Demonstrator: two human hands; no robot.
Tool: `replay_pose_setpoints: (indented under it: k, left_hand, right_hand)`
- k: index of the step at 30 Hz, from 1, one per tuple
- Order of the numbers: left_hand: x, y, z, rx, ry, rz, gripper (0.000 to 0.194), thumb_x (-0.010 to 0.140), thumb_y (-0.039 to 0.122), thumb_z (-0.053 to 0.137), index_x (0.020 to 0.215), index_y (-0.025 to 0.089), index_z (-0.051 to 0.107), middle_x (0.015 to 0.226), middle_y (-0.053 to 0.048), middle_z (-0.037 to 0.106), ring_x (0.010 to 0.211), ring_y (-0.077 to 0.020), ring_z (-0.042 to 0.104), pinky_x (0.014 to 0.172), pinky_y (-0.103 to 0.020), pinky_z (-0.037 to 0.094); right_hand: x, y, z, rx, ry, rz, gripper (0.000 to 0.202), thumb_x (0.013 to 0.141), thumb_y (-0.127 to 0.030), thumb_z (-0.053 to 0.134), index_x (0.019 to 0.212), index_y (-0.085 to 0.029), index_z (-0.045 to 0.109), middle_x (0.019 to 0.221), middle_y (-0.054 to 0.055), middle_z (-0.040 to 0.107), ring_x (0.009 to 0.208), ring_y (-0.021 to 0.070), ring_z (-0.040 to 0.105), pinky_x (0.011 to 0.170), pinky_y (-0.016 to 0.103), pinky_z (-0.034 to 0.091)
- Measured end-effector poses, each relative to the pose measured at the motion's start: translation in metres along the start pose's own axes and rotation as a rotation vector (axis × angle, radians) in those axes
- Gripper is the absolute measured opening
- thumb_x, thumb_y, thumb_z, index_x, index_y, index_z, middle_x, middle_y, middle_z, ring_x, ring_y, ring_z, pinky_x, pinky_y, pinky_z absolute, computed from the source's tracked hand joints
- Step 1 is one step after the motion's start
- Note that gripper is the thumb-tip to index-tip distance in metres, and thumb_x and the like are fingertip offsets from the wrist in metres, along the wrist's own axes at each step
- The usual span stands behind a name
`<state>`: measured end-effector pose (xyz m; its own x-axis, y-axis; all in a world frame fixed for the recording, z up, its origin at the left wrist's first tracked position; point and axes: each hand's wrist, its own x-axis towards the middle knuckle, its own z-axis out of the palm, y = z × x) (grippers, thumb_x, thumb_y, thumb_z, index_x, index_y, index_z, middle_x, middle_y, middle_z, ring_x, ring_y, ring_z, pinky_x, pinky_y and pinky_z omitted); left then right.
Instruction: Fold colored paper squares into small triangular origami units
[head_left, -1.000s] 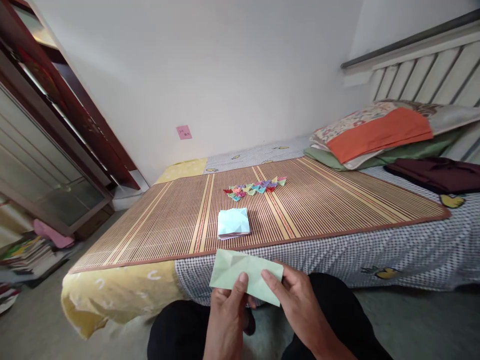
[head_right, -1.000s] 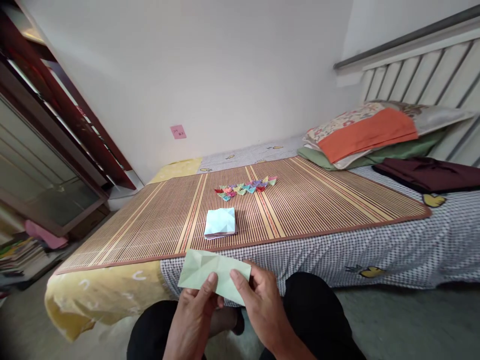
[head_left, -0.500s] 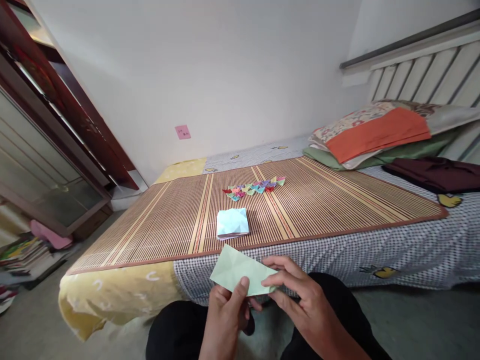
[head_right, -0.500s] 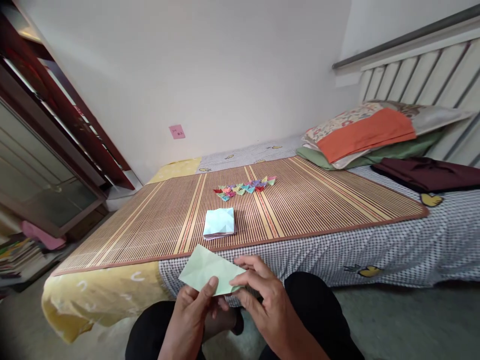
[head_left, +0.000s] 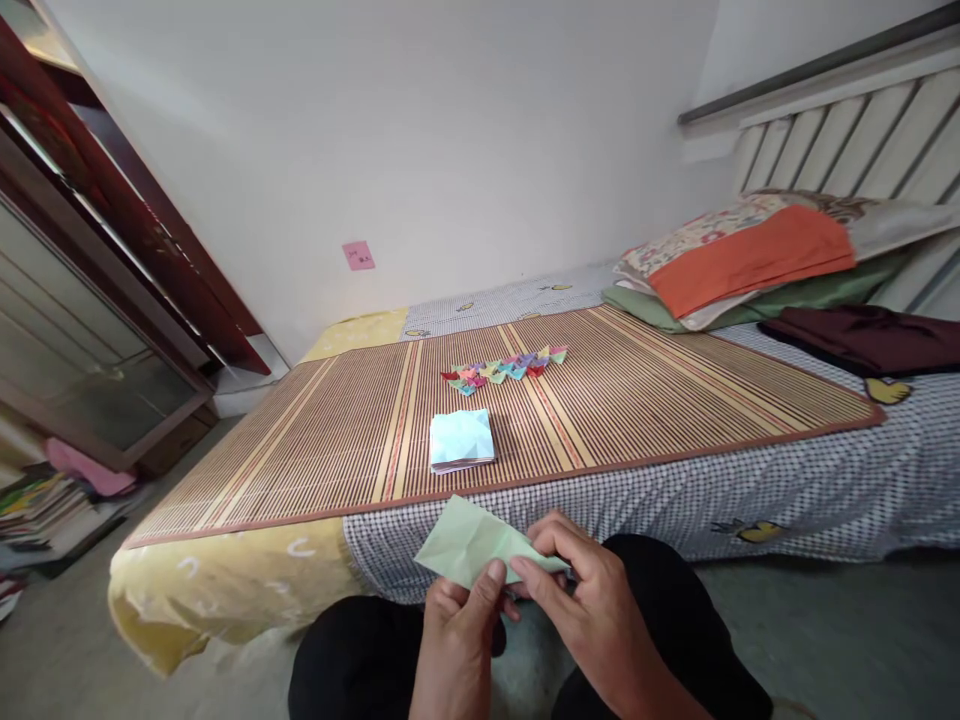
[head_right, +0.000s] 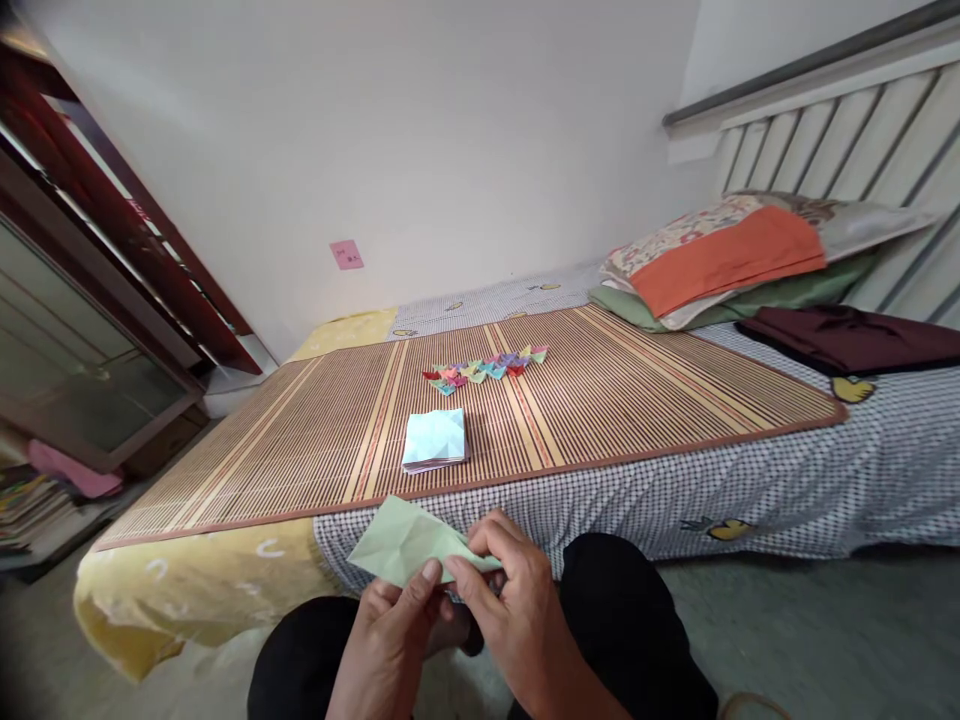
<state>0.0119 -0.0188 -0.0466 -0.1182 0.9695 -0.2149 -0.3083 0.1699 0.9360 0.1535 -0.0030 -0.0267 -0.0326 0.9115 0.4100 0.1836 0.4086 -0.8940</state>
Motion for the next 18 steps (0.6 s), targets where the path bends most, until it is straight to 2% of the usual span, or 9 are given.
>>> replay_pose_setpoints:
  k: [3,6,10,13,15,18]
  left_hand:
    - [0.000,0.002,0.003,-0.138,-0.055,-0.037,0.036,0.071,0.042,0.089,0.062,0.012,0.071,0.058,-0.002,0.062,0.053,-0.0128,0.053,0.058,-0.025,0.047]
    - [-0.001,0.007,0.008,-0.242,-0.050,-0.053,0.031,0.068,0.037,0.092,0.073,0.012,0.074,0.067,-0.003,0.067,0.056,-0.0113,0.054,0.058,-0.023,0.046]
    - [-0.002,0.019,0.011,-0.269,0.003,-0.050,0.034,0.064,0.036,0.095,0.076,0.012,0.075,0.071,-0.005,0.070,0.063,-0.0157,0.063,0.059,-0.024,0.049]
    - [-0.002,0.027,0.009,-0.268,0.050,-0.015,0.037,0.063,0.038,0.096,0.080,0.013,0.075,0.073,-0.005,0.071,0.063,-0.0161,0.064,0.058,-0.024,0.050]
    - [-0.003,0.028,0.006,-0.226,0.063,-0.008,0.037,0.066,0.043,0.093,0.076,0.013,0.075,0.067,-0.004,0.069,0.055,-0.0128,0.057,0.054,-0.023,0.047]
    - [-0.006,0.024,0.002,-0.103,0.060,-0.020,0.042,0.071,0.049,0.088,0.061,0.014,0.069,0.057,-0.002,0.062,0.045,-0.0087,0.043,0.046,-0.022,0.038]
  right_hand:
    - [-0.001,0.000,0.001,0.020,0.014,0.019,0.030,0.095,-0.030,0.062,0.070,-0.022,0.048,0.075,0.000,0.052,0.066,0.0149,0.057,0.054,0.020,0.048]
    - [-0.001,0.000,0.002,0.053,0.032,0.044,0.030,0.094,-0.032,0.064,0.070,-0.022,0.049,0.077,0.001,0.054,0.067,0.0150,0.058,0.054,0.020,0.048]
    - [-0.003,0.004,-0.003,0.031,0.061,0.051,0.028,0.096,-0.033,0.063,0.072,-0.022,0.054,0.076,0.001,0.059,0.065,0.0144,0.058,0.058,0.023,0.048]
    - [-0.003,0.007,-0.012,0.036,0.081,0.080,0.029,0.096,-0.036,0.064,0.072,-0.021,0.056,0.073,0.000,0.060,0.063,0.0141,0.057,0.058,0.023,0.047]
    - [-0.002,0.008,-0.018,0.083,0.087,0.136,0.025,0.096,-0.040,0.064,0.080,-0.021,0.061,0.075,0.001,0.063,0.066,0.0154,0.061,0.062,0.024,0.050]
    - [0.001,0.006,-0.022,0.154,0.014,0.203,0.027,0.097,-0.045,0.063,0.106,-0.021,0.067,0.090,0.004,0.071,0.085,0.0202,0.069,0.076,0.027,0.055]
